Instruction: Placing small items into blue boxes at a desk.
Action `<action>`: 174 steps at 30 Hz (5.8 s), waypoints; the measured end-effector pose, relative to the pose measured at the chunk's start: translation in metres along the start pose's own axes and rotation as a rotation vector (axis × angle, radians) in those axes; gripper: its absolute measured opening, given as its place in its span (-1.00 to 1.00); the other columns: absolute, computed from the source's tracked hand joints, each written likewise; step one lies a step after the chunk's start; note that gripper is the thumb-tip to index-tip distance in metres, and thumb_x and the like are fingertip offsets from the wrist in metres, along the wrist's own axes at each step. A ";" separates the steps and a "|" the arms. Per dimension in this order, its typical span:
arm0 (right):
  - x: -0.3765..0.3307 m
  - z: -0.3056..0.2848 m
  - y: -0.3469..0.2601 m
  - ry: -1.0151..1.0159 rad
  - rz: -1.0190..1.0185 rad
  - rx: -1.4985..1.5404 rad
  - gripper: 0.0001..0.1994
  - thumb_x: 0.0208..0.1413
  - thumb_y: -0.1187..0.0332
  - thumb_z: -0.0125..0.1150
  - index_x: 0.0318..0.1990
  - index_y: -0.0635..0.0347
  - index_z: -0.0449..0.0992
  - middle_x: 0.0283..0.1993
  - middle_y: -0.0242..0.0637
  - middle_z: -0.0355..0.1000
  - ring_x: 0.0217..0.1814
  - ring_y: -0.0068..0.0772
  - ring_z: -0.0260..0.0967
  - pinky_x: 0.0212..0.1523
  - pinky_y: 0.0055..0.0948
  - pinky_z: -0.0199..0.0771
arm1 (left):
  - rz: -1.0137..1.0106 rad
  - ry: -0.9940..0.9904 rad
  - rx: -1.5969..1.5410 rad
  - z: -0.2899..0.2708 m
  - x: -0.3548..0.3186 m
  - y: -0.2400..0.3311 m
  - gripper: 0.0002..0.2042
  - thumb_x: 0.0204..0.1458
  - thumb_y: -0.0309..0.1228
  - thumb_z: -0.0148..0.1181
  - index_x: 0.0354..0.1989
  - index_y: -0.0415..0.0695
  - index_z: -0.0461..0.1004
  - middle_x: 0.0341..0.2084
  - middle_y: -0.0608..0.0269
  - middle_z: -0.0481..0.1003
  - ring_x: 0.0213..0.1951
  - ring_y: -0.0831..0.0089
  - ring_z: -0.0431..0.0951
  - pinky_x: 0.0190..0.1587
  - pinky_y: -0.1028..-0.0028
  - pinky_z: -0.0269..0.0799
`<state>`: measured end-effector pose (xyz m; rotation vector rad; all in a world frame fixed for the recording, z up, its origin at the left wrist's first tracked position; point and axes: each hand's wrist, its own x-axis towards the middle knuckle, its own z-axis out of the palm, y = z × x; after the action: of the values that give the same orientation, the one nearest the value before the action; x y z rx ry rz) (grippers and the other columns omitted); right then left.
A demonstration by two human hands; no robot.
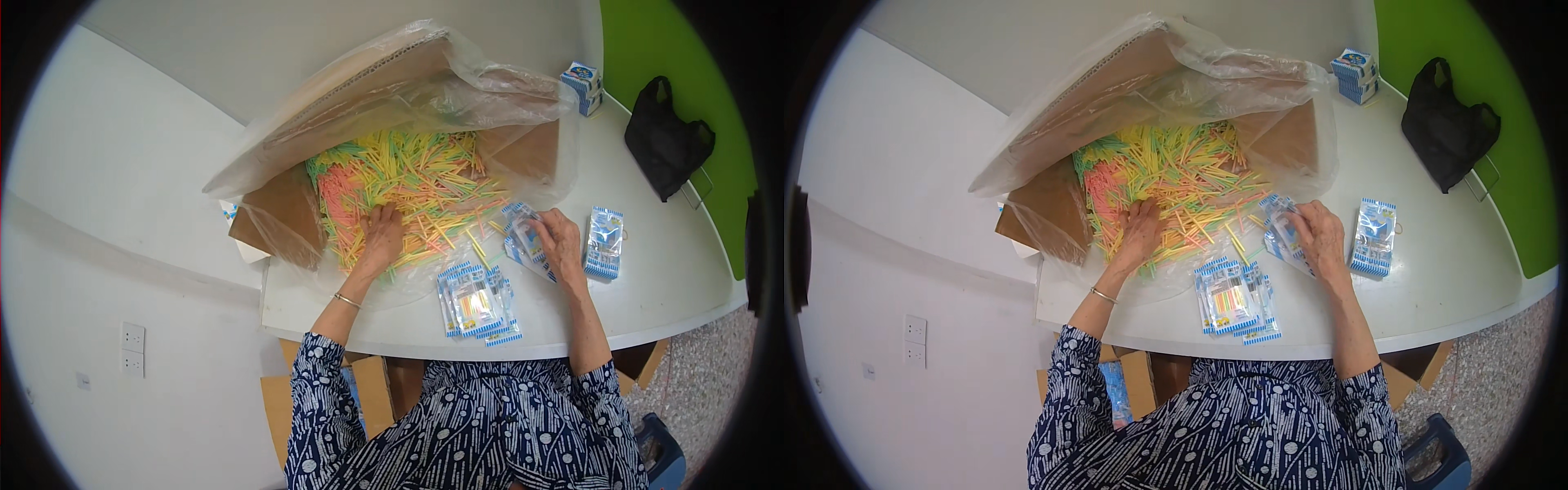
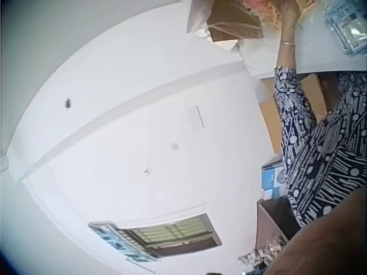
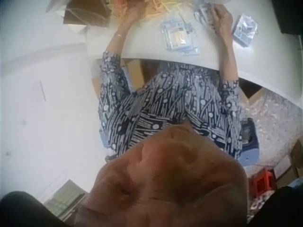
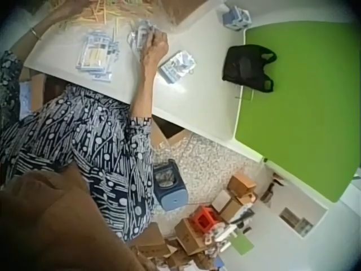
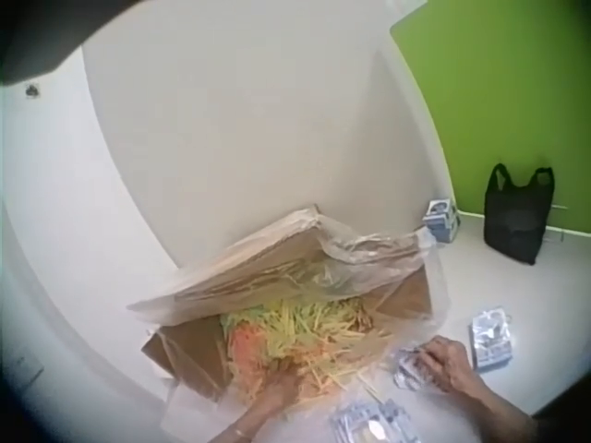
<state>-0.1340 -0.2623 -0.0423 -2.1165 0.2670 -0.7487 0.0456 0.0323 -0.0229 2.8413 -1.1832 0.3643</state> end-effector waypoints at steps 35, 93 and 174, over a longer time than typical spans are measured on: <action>0.018 0.070 -0.034 -0.258 0.669 1.163 -0.75 0.09 0.35 0.22 -0.09 0.20 0.45 -0.20 -0.43 0.50 -0.27 -0.64 0.43 -0.23 -0.61 0.45 | -0.471 -0.016 -2.126 -0.030 0.039 0.075 -0.81 0.22 -0.37 -0.05 -0.17 -0.26 0.33 -0.18 0.00 0.46 -0.12 0.25 0.49 0.00 0.22 0.44; 0.010 0.049 -0.034 -0.535 0.438 0.961 -0.76 0.13 0.28 0.18 -0.20 0.30 0.57 -0.31 -0.42 0.52 -0.29 -0.73 0.38 -0.22 -0.66 0.35 | -0.177 -0.227 -1.544 -0.039 0.030 0.092 -0.57 0.24 -0.10 -0.14 0.06 -0.23 0.30 -0.13 0.19 0.46 -0.07 0.50 0.44 -0.05 0.48 0.40; 0.006 -0.016 -0.039 -0.459 0.223 0.203 -0.65 -0.11 0.18 0.37 -0.44 0.36 0.52 -0.46 -0.26 0.43 -0.43 -0.31 0.30 -0.35 -0.34 0.30 | -0.220 -0.395 -1.527 -0.065 -0.019 0.108 -0.79 0.05 -0.52 0.16 -0.16 -0.19 0.33 -0.30 0.37 0.45 -0.28 0.67 0.43 -0.24 0.64 0.39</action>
<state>-0.1420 -0.2516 -0.0013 -1.9586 0.1642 -0.1420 -0.0567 -0.0227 0.0301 1.5967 -0.6078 -0.8017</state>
